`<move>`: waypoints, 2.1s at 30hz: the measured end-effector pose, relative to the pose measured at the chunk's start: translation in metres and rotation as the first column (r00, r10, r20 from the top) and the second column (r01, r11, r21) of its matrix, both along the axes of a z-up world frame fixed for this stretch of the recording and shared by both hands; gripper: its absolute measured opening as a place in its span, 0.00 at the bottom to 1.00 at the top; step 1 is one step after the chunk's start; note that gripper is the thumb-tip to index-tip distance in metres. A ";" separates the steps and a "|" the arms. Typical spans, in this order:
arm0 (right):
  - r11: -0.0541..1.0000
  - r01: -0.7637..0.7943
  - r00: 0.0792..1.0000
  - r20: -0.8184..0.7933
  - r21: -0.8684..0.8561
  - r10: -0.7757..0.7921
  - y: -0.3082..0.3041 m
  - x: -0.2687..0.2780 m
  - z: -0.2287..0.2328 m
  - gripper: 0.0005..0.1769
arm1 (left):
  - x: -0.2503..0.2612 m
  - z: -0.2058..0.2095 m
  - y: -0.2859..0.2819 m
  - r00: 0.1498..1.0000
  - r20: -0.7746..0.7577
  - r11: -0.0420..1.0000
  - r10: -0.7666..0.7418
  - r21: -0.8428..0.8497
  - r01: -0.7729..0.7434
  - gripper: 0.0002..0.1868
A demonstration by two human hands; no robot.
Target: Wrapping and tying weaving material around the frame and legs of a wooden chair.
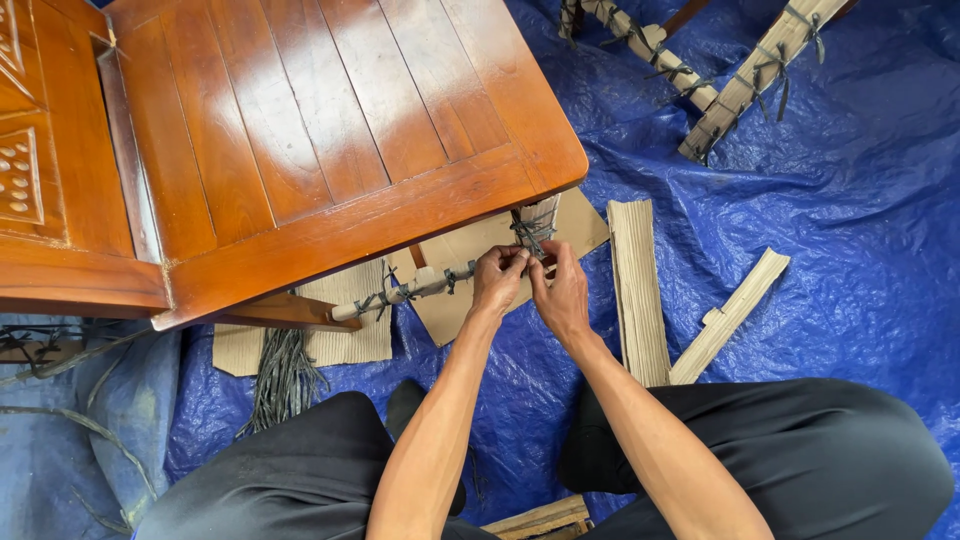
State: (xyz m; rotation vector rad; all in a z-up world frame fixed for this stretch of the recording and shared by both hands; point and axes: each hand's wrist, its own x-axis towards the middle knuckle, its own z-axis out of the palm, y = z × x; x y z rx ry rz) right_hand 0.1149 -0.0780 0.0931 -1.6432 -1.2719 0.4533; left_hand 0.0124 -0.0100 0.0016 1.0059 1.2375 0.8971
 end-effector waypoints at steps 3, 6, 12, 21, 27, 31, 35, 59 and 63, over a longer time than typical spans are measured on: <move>0.997 -0.077 0.997 -0.009 -0.019 0.077 -0.004 0.002 -0.005 0.14 | 0.000 -0.010 0.003 1.000 0.025 1.000 0.009 -0.001 -0.009 0.13; 0.990 -0.137 0.983 0.121 0.014 0.135 -0.005 0.006 0.001 0.15 | -0.002 0.003 0.001 1.000 0.024 0.998 -0.017 -0.063 0.019 0.13; 0.995 -0.096 0.943 0.318 -0.019 0.097 -0.008 0.009 -0.004 0.05 | -0.002 0.013 0.000 0.996 -0.089 1.000 -0.022 0.014 0.023 0.13; 0.996 -0.081 0.911 0.408 0.047 0.055 -0.003 0.010 0.004 0.06 | -0.004 0.014 0.000 0.994 -0.101 0.997 -0.036 0.057 0.042 0.14; 0.989 -0.057 0.915 0.404 0.139 -0.004 0.005 0.010 -0.003 0.09 | -0.007 0.035 -0.004 0.990 -0.134 0.999 -0.040 0.014 0.042 0.16; 0.986 -0.060 0.923 0.386 0.155 -0.004 0.007 0.008 -0.004 0.08 | -0.007 0.027 -0.004 0.988 -0.151 0.999 -0.027 0.019 0.031 0.15; 0.980 -0.103 0.928 0.370 0.173 0.032 0.006 0.008 -0.008 0.11 | -0.006 0.028 -0.007 0.994 -0.105 1.000 0.013 -0.022 -0.016 0.16; 0.996 -0.019 1.000 0.016 0.081 0.018 0.011 0.004 -0.012 0.06 | -0.003 0.054 -0.022 0.915 -0.338 0.915 0.220 0.397 -0.073 0.09; 0.996 -0.032 0.999 -0.022 0.078 0.034 0.011 0.004 -0.012 0.07 | -0.003 0.061 -0.025 0.911 -0.354 0.917 0.212 0.394 -0.061 0.09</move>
